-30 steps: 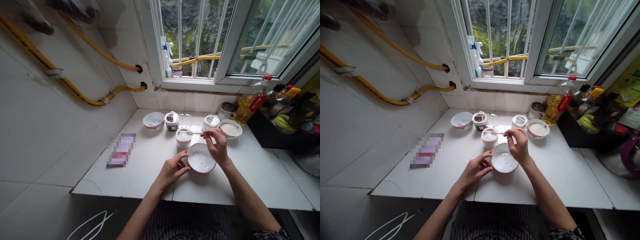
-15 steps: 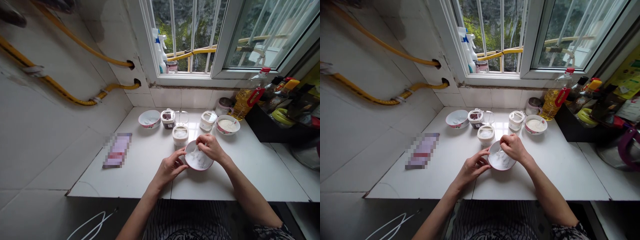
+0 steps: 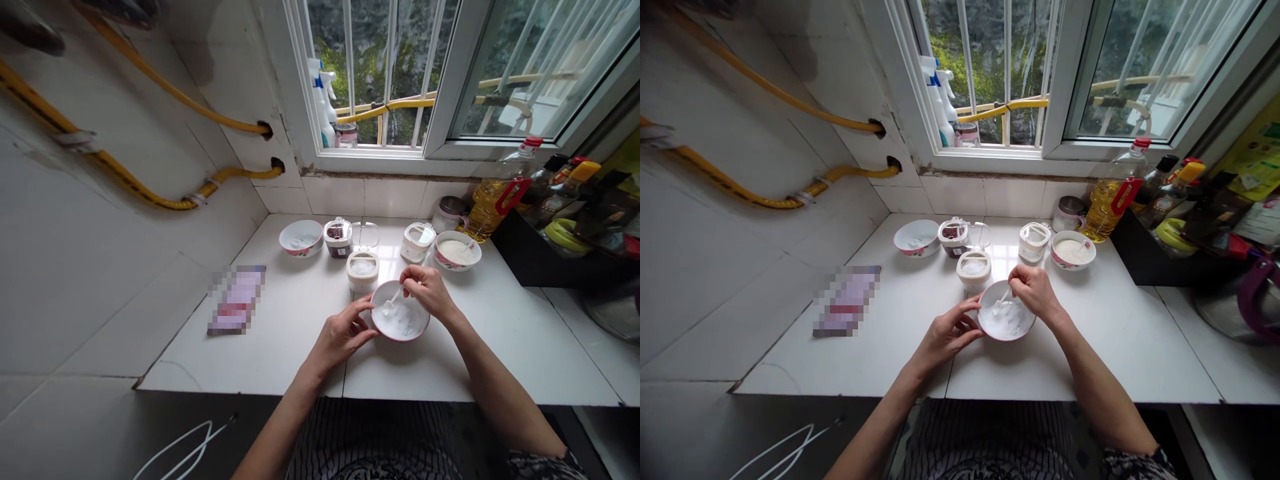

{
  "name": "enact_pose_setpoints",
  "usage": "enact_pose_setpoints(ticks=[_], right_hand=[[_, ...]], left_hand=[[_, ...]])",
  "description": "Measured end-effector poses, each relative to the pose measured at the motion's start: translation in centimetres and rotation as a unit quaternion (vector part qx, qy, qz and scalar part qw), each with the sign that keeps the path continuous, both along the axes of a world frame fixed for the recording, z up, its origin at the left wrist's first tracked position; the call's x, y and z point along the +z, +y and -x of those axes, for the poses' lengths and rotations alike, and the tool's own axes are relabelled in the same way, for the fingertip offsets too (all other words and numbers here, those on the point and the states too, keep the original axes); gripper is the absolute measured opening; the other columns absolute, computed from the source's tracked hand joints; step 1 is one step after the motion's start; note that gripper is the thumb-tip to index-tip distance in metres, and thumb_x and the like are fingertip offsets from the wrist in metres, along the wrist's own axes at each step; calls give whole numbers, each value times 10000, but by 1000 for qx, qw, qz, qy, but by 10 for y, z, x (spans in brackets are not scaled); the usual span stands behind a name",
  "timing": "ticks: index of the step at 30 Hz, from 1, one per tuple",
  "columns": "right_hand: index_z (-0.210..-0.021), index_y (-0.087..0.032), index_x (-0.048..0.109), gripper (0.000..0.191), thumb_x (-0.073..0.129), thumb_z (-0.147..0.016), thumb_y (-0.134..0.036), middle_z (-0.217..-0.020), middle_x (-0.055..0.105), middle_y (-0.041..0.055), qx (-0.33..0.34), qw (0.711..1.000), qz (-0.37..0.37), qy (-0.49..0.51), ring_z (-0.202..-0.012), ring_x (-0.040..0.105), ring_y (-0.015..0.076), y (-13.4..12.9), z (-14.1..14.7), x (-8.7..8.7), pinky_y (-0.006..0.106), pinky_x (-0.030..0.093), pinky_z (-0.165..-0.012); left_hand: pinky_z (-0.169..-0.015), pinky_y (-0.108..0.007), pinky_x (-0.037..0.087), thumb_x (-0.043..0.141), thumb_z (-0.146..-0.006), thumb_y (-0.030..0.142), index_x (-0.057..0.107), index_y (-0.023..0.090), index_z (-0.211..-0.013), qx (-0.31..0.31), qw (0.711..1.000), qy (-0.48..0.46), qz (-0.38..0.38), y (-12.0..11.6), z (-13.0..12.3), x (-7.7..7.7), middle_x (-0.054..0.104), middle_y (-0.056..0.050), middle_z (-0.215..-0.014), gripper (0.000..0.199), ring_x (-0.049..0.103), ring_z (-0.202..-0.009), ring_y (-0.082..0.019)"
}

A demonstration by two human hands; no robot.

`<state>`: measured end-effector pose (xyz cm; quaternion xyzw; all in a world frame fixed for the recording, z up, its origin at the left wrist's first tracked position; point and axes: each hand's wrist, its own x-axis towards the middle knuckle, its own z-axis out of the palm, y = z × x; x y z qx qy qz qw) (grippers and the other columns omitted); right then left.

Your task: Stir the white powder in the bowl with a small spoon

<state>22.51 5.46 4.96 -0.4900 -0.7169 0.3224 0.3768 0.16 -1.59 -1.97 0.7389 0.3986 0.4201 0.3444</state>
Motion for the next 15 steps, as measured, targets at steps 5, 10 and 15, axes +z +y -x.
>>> enact_pose_setpoints(ticks=[5,10,15], right_hand=[[-607,-206,597,162,479,-691,-134,-517,622,-13,34,997,-52,-49,-537,530,141,-3,5,0,272,423,-627],[-605,-210,599,158,477,-687,-151,-551,645,-2,51,997,-43,-39,-583,545,155,-6,8,1,291,427,-661],[-631,-195,614,128,490,-655,-219,-495,598,-11,14,995,62,77,-475,506,132,-1,1,3,252,390,-512]], left_hand=[[-584,-243,619,676,-905,302,577,230,-1207,-2,1000,-2,7,0,0,-1,572,-146,-1434,326,711,-693,-119],[-578,-244,618,678,-902,299,575,227,-1209,-2,1000,-4,1,0,0,-1,576,-146,-1431,331,711,-687,-120],[-575,-234,616,677,-906,303,572,224,-1205,-2,1000,0,-1,0,0,-1,584,-148,-1422,327,710,-682,-117]])
